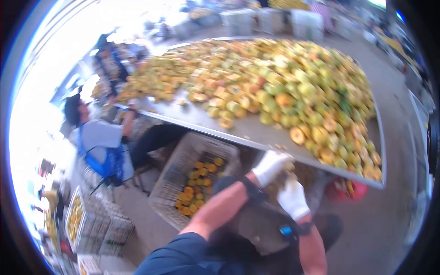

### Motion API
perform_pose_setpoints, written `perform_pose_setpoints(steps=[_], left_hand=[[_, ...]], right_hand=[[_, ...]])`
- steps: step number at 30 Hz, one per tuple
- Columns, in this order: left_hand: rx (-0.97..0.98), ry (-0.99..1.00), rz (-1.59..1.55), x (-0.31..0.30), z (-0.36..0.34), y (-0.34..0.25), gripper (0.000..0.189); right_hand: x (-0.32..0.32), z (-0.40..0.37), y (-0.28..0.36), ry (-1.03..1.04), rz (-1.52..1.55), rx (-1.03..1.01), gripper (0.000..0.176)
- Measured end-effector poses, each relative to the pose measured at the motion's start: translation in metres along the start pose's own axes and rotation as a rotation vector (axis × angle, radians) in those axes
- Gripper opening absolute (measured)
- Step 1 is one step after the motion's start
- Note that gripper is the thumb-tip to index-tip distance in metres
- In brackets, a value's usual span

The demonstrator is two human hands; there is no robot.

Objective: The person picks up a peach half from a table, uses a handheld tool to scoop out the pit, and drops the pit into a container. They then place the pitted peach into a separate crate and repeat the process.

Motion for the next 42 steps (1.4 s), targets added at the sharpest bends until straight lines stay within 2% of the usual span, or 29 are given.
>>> perform_pose_setpoints(steps=[2,4,8,10,13,17,19,20,22,23,25,27,28,29,30,31,32,33,34,35,36,38,39,42], left_hand=[[-0.05,-0.1,-0.068,0.004,0.001,-0.005,0.02],[-0.194,-0.153,-0.141,0.006,-0.001,-0.015,0.023],[-0.132,-0.238,-0.101,0.004,-0.003,-0.02,0.026],[0.01,-0.246,0.016,0.003,-0.005,-0.023,0.025],[0.062,-0.268,0.003,0.004,-0.012,-0.036,0.025],[0.147,-0.283,0.084,0.003,-0.014,-0.038,0.026],[0.323,-0.307,0.201,0.002,-0.013,-0.038,0.026],[0.319,-0.306,0.197,0.0,-0.011,-0.035,0.026],[-0.066,-0.122,-0.088,-0.003,-0.002,-0.025,0.025],[-0.196,-0.168,-0.148,-0.001,-0.001,-0.021,0.026],[-0.192,-0.124,-0.092,-0.003,-0.001,-0.024,0.027],[-0.182,-0.085,-0.036,-0.002,-0.002,-0.024,0.027],[-0.019,-0.149,0.143,-0.004,-0.003,-0.025,0.028],[0.139,-0.205,0.315,-0.002,-0.006,-0.024,0.029],[0.207,-0.255,0.306,-0.003,-0.007,-0.02,0.025],[0.229,-0.331,0.205,0.003,-0.008,-0.028,0.018],[0.119,-0.28,0.035,0.003,-0.011,-0.038,0.015],[0.202,-0.288,0.101,0.002,-0.011,-0.028,0.016],[0.177,-0.225,0.162,0.0,-0.012,-0.036,0.016],[0.138,-0.192,0.147,-0.002,-0.011,-0.04,0.017],[0.134,-0.132,0.212,-0.007,-0.002,-0.009,0.02],[-0.234,-0.129,-0.202,-0.006,-0.001,-0.019,0.022],[-0.238,-0.105,-0.212,-0.008,0.0,-0.018,0.023],[-0.253,-0.064,-0.152,-0.007,-0.002,-0.016,0.027]], right_hand=[[0.006,0.001,-0.007,-0.01,0.205,-0.013,0.023],[0.001,0.003,-0.004,0.061,0.189,0.084,0.02],[-0.005,0.003,0.007,0.06,0.125,0.035,0.021],[-0.004,0.003,0.01,0.056,0.1,0.033,0.021],[-0.003,0.002,0.014,0.03,0.139,-0.006,0.019],[-0.012,0.002,0.019,0.129,0.211,0.044,0.018],[-0.011,0.002,0.018,0.187,0.239,0.09,0.018],[-0.01,0.002,0.015,0.143,0.198,0.052,0.018],[-0.006,0.003,0.01,0.096,0.157,0.017,0.018],[-0.004,0.003,0.008,0.085,0.127,0.017,0.018],[-0.003,0.001,0.006,0.072,0.098,0.021,0.018],[-0.004,0.002,0.007,0.124,0.216,0.051,0.018],[-0.001,0.005,0.007,0.123,0.217,0.054,0.018],[0.005,0.008,0.008,0.093,0.327,-0.034,0.018],[0.008,0.007,0.005,0.055,0.427,-0.102,0.018],[-0.004,-0.006,-0.004,0.012,0.321,-0.144,0.019],[-0.002,0.005,0.008,-0.015,0.236,-0.241,0.02],[-0.003,0.002,0.007,0.053,0.213,-0.118,0.022],[-0.003,0.0,0.005,0.118,0.201,-0.006,0.024],[-0.003,0.001,0.007,0.099,0.221,-0.008,0.023],[-0.003,-0.001,0.007,0.084,0.245,-0.015,0.022],[-0.005,-0.001,0.012,0.133,0.106,0.094,0.02],[-0.002,-0.001,0.01,0.16,0.164,0.147,0.021],[0.0,0.0,0.009,0.155,0.267,0.142,0.021]])
Point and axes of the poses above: each hand's wrist, its own z-axis towards the middle knuckle, its own x-axis out of the palm, y = z × x, the point moved 2 cm from there along z, towards the middle knuckle, and after that the axes turned 14 degrees about x, right-handed, at the moved point
